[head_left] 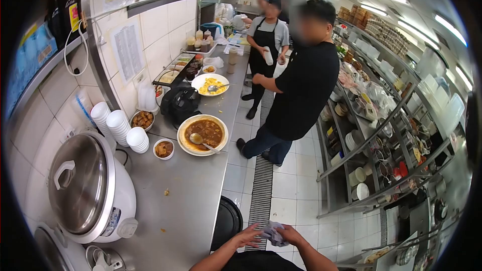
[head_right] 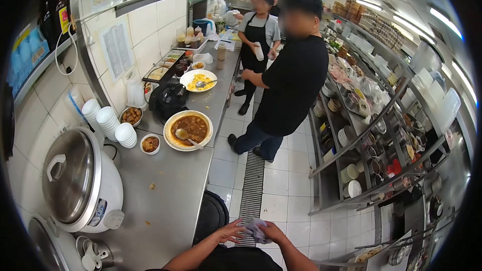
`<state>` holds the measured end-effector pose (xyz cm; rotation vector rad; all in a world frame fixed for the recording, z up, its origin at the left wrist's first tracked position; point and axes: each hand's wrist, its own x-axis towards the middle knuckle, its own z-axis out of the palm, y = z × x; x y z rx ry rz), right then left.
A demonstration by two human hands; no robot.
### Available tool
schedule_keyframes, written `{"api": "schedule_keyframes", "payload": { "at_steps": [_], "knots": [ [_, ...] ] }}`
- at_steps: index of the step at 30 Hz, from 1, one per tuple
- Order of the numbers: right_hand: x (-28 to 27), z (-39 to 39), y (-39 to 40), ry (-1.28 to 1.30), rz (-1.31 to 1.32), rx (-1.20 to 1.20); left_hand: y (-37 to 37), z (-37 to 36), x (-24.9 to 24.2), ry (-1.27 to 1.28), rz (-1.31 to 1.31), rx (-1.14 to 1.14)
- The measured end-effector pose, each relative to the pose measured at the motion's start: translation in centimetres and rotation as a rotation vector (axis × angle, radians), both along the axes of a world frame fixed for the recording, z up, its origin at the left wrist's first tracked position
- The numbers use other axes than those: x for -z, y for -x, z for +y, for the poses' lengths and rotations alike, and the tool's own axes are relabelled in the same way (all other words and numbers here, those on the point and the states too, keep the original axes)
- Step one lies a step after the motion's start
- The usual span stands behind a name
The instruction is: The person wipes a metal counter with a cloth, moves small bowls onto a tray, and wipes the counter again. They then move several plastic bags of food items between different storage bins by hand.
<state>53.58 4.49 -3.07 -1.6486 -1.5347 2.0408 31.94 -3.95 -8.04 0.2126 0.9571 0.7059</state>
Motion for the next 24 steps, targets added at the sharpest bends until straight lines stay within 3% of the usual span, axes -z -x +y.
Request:
{"api": "schedule_keyframes", "payload": {
  "at_steps": [3, 8, 10, 12, 13, 14, 17, 19, 24],
  "knots": [
    [-2.3, -0.2, 1.4, -0.006, 0.033, -0.097, -3.3, 0.8, -0.8, -0.196, -0.086, 0.042],
    [2.4, 0.1, -3.9, -0.089, 0.119, -0.111, -6.4, 0.5, -5.2, -0.233, 0.255, 0.011],
    [5.6, -0.4, -6.6, -0.262, 0.107, -0.119, -8.0, 0.4, -3.2, -0.192, 0.350, 0.064],
    [6.2, -1.1, -9.0, -0.209, -0.022, -0.113, -9.4, 0.0, -2.7, -0.135, 0.499, 0.164],
    [5.7, -1.4, -10.1, -0.157, -0.167, -0.118, -10.2, -0.3, -1.5, -0.131, 0.500, 0.161],
    [7.5, -1.8, -12.0, -0.289, -0.087, -0.122, -11.2, -0.6, 0.1, -0.140, 0.464, 0.085],
    [9.9, -2.7, -16.1, -0.094, -0.097, 0.036, -12.1, -1.1, -1.6, -0.144, 0.441, 0.019],
    [10.6, -2.7, -19.1, -0.029, -0.105, 0.025, -11.9, -1.5, -1.5, -0.139, 0.520, 0.147],
    [2.4, -3.4, -18.6, 0.153, -0.201, -0.163, -12.3, -2.8, -1.4, -0.196, 0.430, 0.352]
  ]
}}
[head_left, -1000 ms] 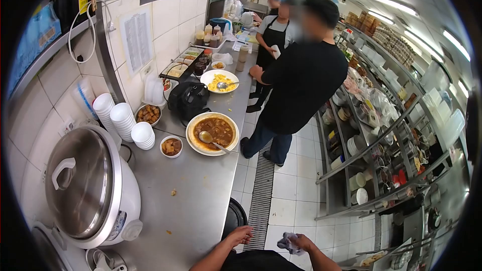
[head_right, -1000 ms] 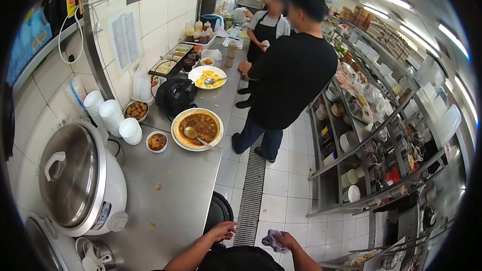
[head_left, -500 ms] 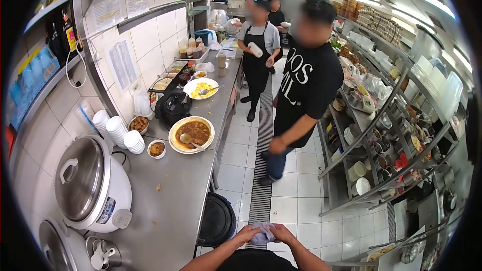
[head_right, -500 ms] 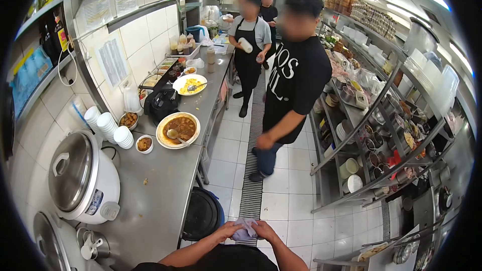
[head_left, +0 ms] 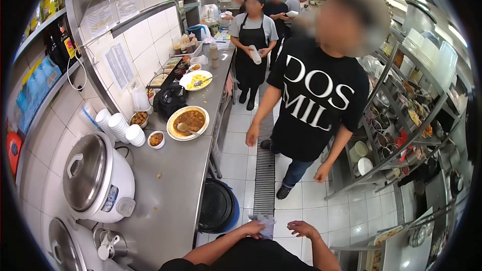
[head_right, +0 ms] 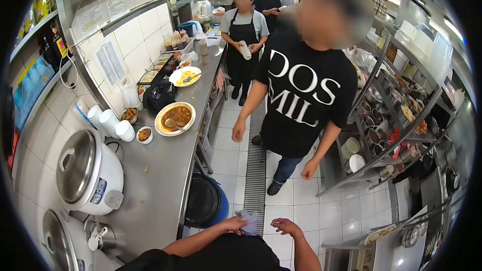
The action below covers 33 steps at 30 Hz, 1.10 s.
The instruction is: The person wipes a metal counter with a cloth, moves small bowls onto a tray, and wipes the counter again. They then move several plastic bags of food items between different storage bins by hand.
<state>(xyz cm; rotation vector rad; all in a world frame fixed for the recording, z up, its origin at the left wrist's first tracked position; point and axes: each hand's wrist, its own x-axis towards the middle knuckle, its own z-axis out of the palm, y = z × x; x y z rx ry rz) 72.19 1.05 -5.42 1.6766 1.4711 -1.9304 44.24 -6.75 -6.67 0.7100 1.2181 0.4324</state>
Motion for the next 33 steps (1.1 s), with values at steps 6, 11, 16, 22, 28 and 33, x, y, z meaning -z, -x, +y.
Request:
{"api": "schedule_keyframes", "payload": {
  "at_steps": [6, 11, 16, 22, 28, 33],
  "knots": [
    [0.3, -7.4, 9.4, -0.490, 0.216, -0.209, 3.8, 0.4, -1.3, -0.260, 0.158, 0.514],
    [0.7, -13.0, 13.6, -0.650, -0.281, -0.055, 8.6, -1.7, -0.1, -0.557, 0.319, 0.366],
    [1.6, -16.1, 13.6, -0.526, -0.486, -0.068, 7.0, -3.9, -0.2, -0.408, 0.219, 0.477],
    [4.8, -21.1, 5.9, -0.583, -0.334, 0.243, 1.7, -4.3, -1.2, -0.487, 0.164, 0.560],
    [8.7, -27.6, -0.8, -0.554, -0.206, 0.722, -7.2, -6.7, -2.0, -0.473, 0.162, 0.750],
    [9.7, -34.2, -10.2, -0.344, -0.020, 1.315, -23.2, -9.7, -4.1, -0.554, -0.088, 0.967]
  ]
}}
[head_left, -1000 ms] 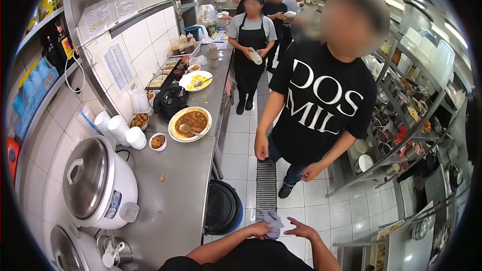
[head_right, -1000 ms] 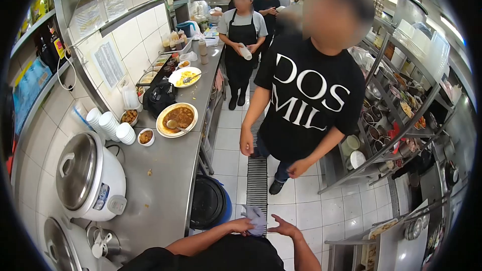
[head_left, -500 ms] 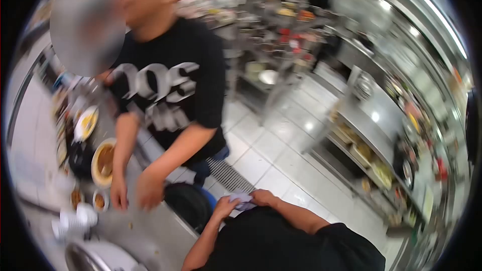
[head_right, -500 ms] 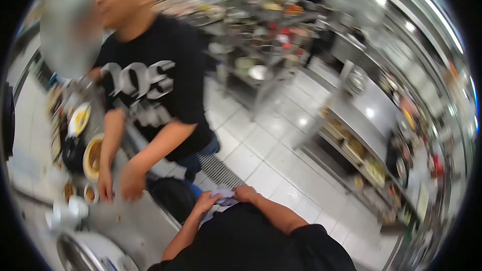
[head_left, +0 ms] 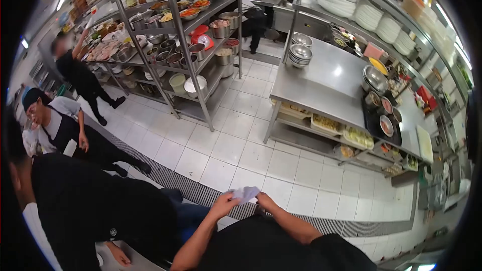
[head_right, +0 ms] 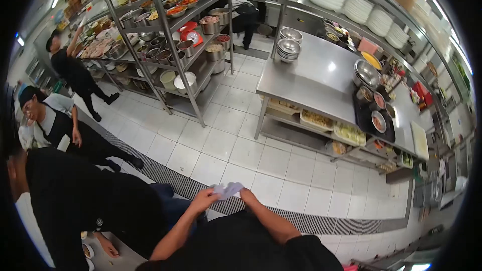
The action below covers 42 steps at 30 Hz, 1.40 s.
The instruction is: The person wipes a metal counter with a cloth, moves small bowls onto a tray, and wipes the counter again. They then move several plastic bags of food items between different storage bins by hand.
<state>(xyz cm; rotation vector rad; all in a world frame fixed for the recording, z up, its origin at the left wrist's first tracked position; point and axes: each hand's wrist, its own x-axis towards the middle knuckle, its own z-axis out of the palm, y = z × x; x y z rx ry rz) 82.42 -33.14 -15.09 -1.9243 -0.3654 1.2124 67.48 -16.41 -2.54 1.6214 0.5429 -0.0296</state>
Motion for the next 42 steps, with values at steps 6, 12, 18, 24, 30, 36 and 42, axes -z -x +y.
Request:
{"api": "schedule_keyframes", "payload": {
  "at_steps": [6, 12, 18, 24, 30, 36, 42],
  "knots": [
    [-5.4, -6.7, -9.9, -0.767, 0.859, 0.607, -16.6, -8.0, -4.3, -0.210, 0.139, 0.956],
    [-13.8, -15.3, -20.3, -1.111, 0.533, 0.993, -23.7, -7.2, 0.8, 0.095, 0.046, 0.684],
    [-26.8, -20.6, -38.6, -0.523, -1.001, 0.535, -25.3, 2.8, 5.2, 0.261, 0.272, 0.268],
    [-27.4, -9.2, -49.7, 0.372, -1.130, 0.236, -25.9, 11.2, 12.0, 0.384, 0.409, -0.061],
    [-9.7, -1.7, -57.3, 0.590, -1.342, 0.216, -24.0, 18.8, 18.6, 0.487, 0.572, -0.299],
    [-5.4, 15.7, -63.4, 0.700, -1.476, 0.100, -26.9, 26.3, 18.9, 0.450, 0.644, -0.381],
    [-8.3, 20.4, -52.8, 0.324, -1.346, -0.126, -38.3, 29.1, 17.0, 0.363, 0.663, -0.176]
  ]
}}
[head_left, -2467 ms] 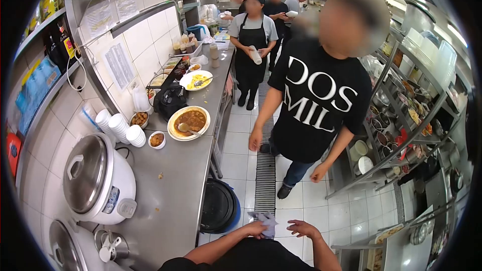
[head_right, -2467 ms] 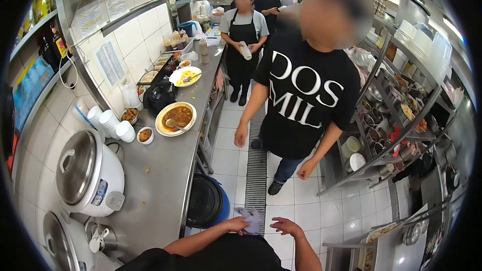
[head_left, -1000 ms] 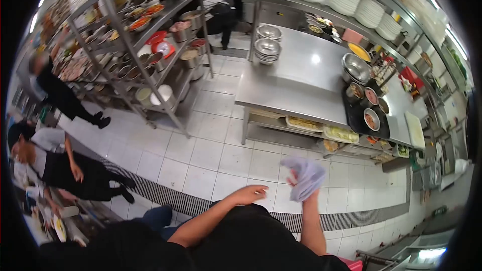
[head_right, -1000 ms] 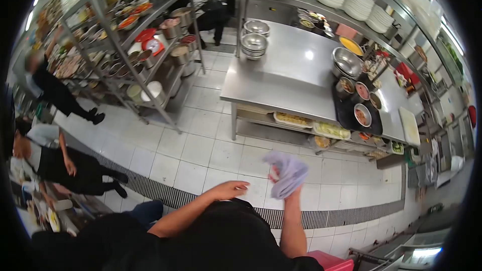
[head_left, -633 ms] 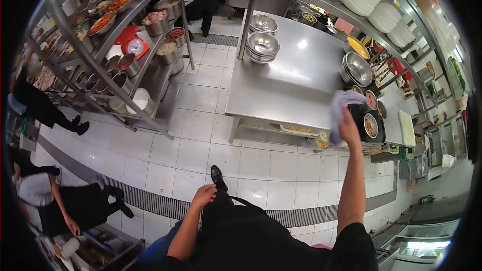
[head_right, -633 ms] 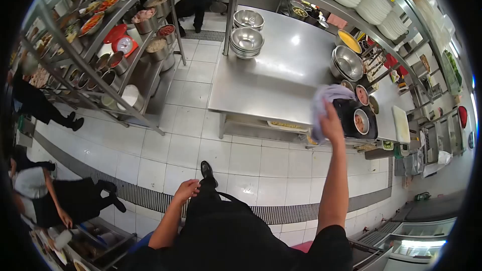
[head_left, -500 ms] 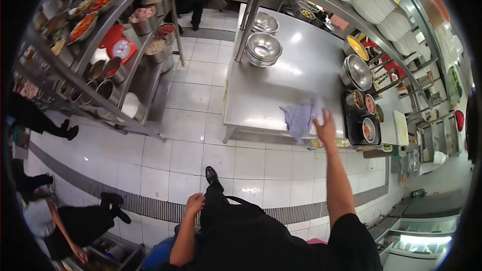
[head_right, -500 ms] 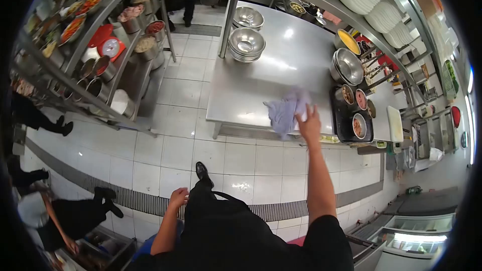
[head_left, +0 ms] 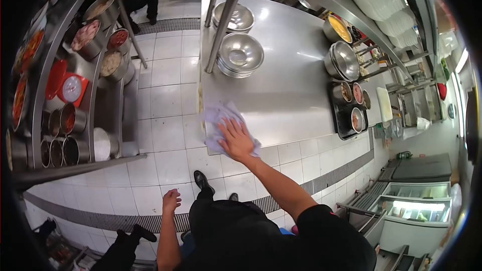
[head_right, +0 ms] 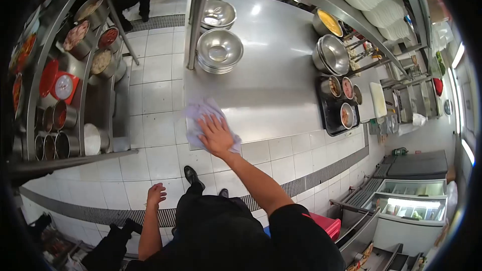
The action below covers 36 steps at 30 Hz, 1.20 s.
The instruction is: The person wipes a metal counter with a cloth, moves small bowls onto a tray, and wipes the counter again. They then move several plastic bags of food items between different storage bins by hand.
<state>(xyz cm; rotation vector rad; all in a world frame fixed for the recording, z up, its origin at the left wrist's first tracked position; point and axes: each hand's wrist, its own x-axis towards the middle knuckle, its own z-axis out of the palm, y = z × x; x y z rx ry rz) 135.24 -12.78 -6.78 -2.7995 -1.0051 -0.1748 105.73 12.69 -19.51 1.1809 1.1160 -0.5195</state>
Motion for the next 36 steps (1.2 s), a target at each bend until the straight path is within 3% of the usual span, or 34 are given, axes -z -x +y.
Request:
{"api": "schedule_keyframes", "payload": {
  "at_steps": [3, 7, 9, 12, 15, 18, 20, 21, 22, 25, 26, 31, 36],
  "knots": [
    [-1.1, -8.3, -0.9, 0.091, 0.157, 0.130, -1.5, 0.6, 0.3, -0.012, -0.021, 0.035],
    [-0.8, -18.7, -3.1, 0.080, 0.071, 0.562, 1.3, 0.4, 2.7, -0.023, 0.127, 0.060],
    [-0.5, -20.1, -4.0, 0.055, 0.018, 0.722, 0.2, -0.4, 2.4, -0.046, 0.179, 0.056],
    [1.5, -17.7, -4.7, 0.179, -0.101, 0.829, -4.5, -4.1, 0.0, -0.193, -0.104, -0.179],
    [-1.4, -13.7, -5.3, 0.177, -0.010, 0.499, -14.5, -8.8, -5.3, -0.328, -0.421, -0.252],
    [-2.5, -15.8, -10.4, 0.060, 0.163, 0.275, -21.8, -12.9, -6.2, -0.627, -0.599, -0.181],
    [-0.8, -19.0, -16.8, 0.009, -0.021, 0.316, -25.1, -14.9, -6.6, -0.853, -0.528, -0.113],
    [0.4, -21.2, -21.6, 0.065, -0.024, 0.371, -26.5, -15.1, -11.5, -0.827, -0.287, -0.080],
    [1.5, -23.4, -26.6, 0.124, -0.090, 0.372, -26.3, -15.6, -9.6, -1.014, -0.382, -0.135],
    [-1.4, -21.0, -37.5, 0.282, 0.006, 0.689, -27.1, -16.3, -11.0, -1.062, -0.290, -0.219],
    [-1.4, -19.1, -38.9, 0.272, 0.009, 0.639, -27.2, -16.3, -11.1, -1.082, -0.285, -0.218],
    [-1.5, -13.9, -36.8, 0.181, -0.033, 0.390, -27.2, -16.6, -11.6, -1.140, -0.224, -0.273],
    [-1.8, -14.1, -23.3, 0.134, 0.023, 0.101, -26.7, -17.0, -9.8, -1.116, -0.191, -0.333]
  ]
}}
